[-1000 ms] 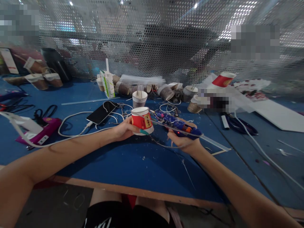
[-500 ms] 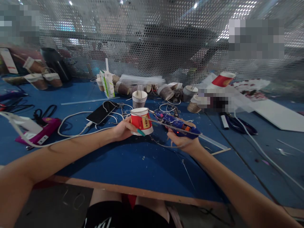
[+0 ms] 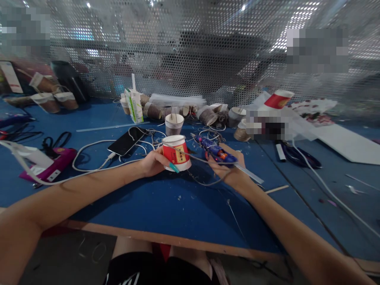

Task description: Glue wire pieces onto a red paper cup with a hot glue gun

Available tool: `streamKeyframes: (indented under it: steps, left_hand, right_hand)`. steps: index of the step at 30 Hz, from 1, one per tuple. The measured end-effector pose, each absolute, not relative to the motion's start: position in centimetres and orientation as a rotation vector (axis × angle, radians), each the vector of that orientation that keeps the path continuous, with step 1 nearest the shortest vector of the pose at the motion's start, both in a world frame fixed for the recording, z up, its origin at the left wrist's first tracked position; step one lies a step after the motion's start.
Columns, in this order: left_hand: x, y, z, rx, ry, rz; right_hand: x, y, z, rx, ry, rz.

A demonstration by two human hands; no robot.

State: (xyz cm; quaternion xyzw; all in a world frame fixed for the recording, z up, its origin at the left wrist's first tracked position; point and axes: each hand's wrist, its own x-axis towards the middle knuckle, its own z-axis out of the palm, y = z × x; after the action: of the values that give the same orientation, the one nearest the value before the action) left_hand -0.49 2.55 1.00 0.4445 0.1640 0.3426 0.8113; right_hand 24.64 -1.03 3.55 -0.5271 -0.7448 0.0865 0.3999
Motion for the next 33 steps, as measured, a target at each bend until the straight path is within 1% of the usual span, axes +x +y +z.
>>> streamKeyframes:
  steps: [2,5,8,11,15,19,22,24,27,30,33]
  left_hand:
    - [-0.5,2.6,1.0,0.941,0.336,0.744]
    - [-0.4,2.5,1.0,0.933,0.309,0.752]
    - [-0.5,2.5,1.0,0.949,0.277,0.711]
    - [-0.6,2.5,1.0,0.974,0.248,0.657]
    - [-0.5,2.5,0.9,1.0,0.251,0.64]
    - [-0.2,2.4,0.8,1.05,0.27,0.649]
    - [-0.2,2.4,0.8,1.041,0.271,0.655]
    - [-0.1,2.5,0.7,1.02,0.274,0.661]
    - [-0.1,2.5,0.7,0.994,0.285,0.66]
    - [0.0,2.3,0.8,0.99,0.284,0.671]
    - [0.1,2.2,0.9,0.996,0.281,0.656]
  right_hand:
    - [25.2,-0.6,3.9,-1.437,-1.935,0.077]
    - [26.1,0.1,4.2,-1.733,-1.985,-0.114]
    - [26.7,0.5,4.1,-2.002,-1.843,-0.103]
    - [26.9,0.8,3.8,-2.084,-1.715,-0.046]
    - [26.6,0.8,3.2,-1.963,-1.82,-0.042]
    - [25.0,-0.5,3.0,-1.87,-1.787,-0.17]
    - [23.4,-2.2,3.9,-1.604,-1.762,-0.269]
    - [22.8,-3.3,4.7,-1.292,-1.831,-0.188]
    - [22.6,-4.6,5.4,-0.911,-1.962,0.08]
    - [22.5,-5.0,5.2,-0.844,-2.094,0.286]
    - [22.3,-4.8,4.6,-0.868,-2.179,0.367]
